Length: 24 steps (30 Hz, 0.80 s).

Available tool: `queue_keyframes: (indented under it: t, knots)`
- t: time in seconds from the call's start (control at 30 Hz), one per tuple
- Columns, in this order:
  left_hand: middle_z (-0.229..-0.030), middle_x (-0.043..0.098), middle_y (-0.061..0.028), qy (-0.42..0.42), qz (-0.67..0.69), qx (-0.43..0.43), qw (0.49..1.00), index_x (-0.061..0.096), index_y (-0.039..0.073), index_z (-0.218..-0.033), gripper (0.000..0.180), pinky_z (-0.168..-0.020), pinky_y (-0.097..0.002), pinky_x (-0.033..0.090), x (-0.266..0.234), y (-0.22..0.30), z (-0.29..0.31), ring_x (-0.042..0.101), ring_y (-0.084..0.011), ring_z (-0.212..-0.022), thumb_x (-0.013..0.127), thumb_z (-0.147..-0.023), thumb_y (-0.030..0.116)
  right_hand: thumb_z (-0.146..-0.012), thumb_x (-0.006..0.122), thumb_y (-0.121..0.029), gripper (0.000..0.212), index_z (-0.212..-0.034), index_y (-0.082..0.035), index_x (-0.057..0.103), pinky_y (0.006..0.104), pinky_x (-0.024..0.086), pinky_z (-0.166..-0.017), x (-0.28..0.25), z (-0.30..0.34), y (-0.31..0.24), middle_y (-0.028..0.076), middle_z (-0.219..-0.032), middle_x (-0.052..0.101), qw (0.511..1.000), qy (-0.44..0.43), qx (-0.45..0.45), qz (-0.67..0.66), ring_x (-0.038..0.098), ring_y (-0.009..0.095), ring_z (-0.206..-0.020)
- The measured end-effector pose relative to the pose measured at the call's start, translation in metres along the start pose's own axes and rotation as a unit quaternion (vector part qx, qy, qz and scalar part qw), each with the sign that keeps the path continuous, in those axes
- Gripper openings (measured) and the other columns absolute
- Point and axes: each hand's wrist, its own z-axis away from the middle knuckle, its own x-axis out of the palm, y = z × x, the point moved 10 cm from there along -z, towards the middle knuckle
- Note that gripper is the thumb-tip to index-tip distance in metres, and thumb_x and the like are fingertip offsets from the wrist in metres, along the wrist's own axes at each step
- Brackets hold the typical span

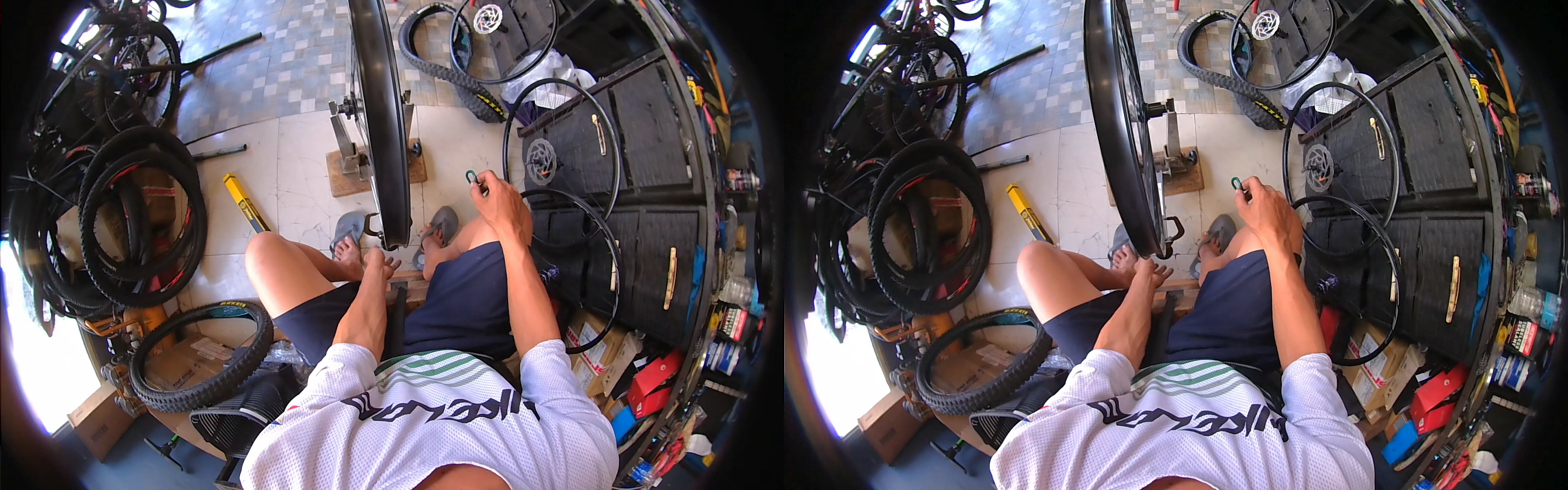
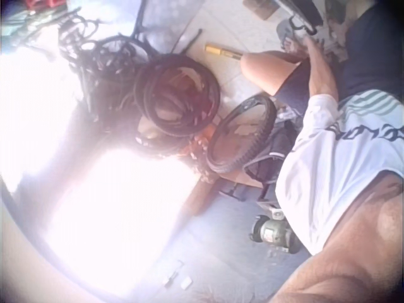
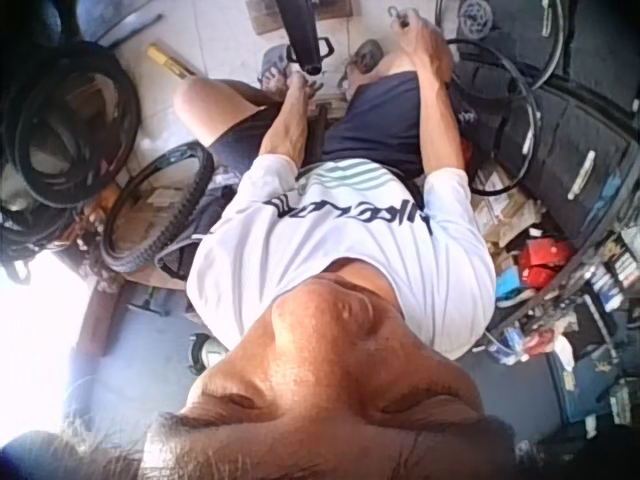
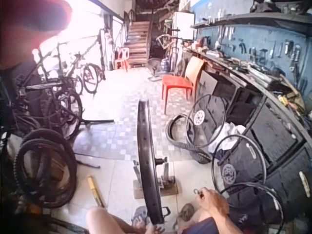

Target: The person sits on the floor and uses a spoke wrench to adjust the spokes of a bicycle wheel mounted on a truing stand. They rotate the wheel and tighten or loosen individual spokes to true the wheel.

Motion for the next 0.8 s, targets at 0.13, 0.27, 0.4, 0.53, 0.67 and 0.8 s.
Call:
queue_keyframes:
  t: [0.13,0.27,0.4,0.53,0.67,0.8]
  knots:
    - [-0.158,0.017,-0.0133,-0.056,0.043,-0.047,0.996,0.023,0.016,-0.151,0.062,-0.112,-0.0658,0.021,0.008,-0.007,-0.028,0.01,-0.0333,-0.147,0.043,-0.097,0.04,-0.086,0.061,-0.026,0.02,-0.095,-0.009,0.061,0.0457,0.05,-0.071,0.002,-0.006,-0.003,0.014,-0.08,0.069,1.0,-0.003,0.005,-0.003,0.066,0.036,-0.077]
    - [-0.145,0.042,-0.0151,-0.049,-0.022,-0.027,0.998,0.043,0.01,-0.139,0.057,-0.109,-0.0582,0.033,0.005,-0.011,-0.071,0.031,-0.0286,-0.14,0.038,-0.097,0.048,-0.086,0.062,-0.026,0.019,-0.094,-0.009,0.061,0.0457,0.05,-0.069,0.007,-0.017,-0.015,0.013,-0.079,0.068,1.0,-0.014,-0.014,-0.008,0.065,0.035,-0.075]
    - [-0.144,0.042,-0.0153,-0.063,-0.018,-0.032,0.997,0.044,0.009,-0.139,0.056,-0.109,-0.057,0.033,0.018,-0.007,-0.076,0.033,-0.0286,-0.139,0.038,-0.097,0.046,-0.086,0.062,-0.026,0.019,-0.092,-0.009,0.061,0.0454,0.049,-0.067,0.012,-0.018,-0.008,0.013,-0.077,0.068,1.0,-0.01,-0.005,0.0,0.064,0.034,-0.075]
    - [-0.142,0.043,-0.0154,-0.071,-0.018,-0.029,0.997,0.045,0.009,-0.138,0.055,-0.108,-0.0558,0.033,0.026,0.0,-0.074,0.034,-0.0286,-0.138,0.039,-0.097,0.045,-0.085,0.062,-0.026,0.018,-0.091,-0.009,0.061,0.0448,0.049,-0.067,0.015,-0.02,-0.005,0.012,-0.075,0.067,1.0,-0.013,0.002,-0.016,0.064,0.034,-0.074]
    - [-0.141,0.044,-0.0156,-0.076,-0.019,-0.027,0.997,0.045,0.008,-0.137,0.054,-0.108,-0.0546,0.034,0.03,0.003,-0.072,0.035,-0.0285,-0.136,0.039,-0.097,0.043,-0.085,0.062,-0.026,0.018,-0.091,-0.01,0.061,0.0447,0.049,-0.066,0.013,-0.021,-0.008,0.012,-0.075,0.066,1.0,-0.009,-0.008,-0.015,0.064,0.034,-0.074]
    - [-0.14,0.045,-0.0158,-0.078,-0.021,-0.023,0.996,0.046,0.007,-0.137,0.053,-0.108,-0.0534,0.034,0.03,0.004,-0.072,0.036,-0.0285,-0.135,0.04,-0.096,0.041,-0.085,0.063,-0.023,0.017,-0.092,-0.007,0.061,0.0456,0.049,-0.066,0.012,-0.021,-0.01,0.013,-0.08,0.068,1.0,-0.012,-0.008,-0.022,0.065,0.036,-0.075]
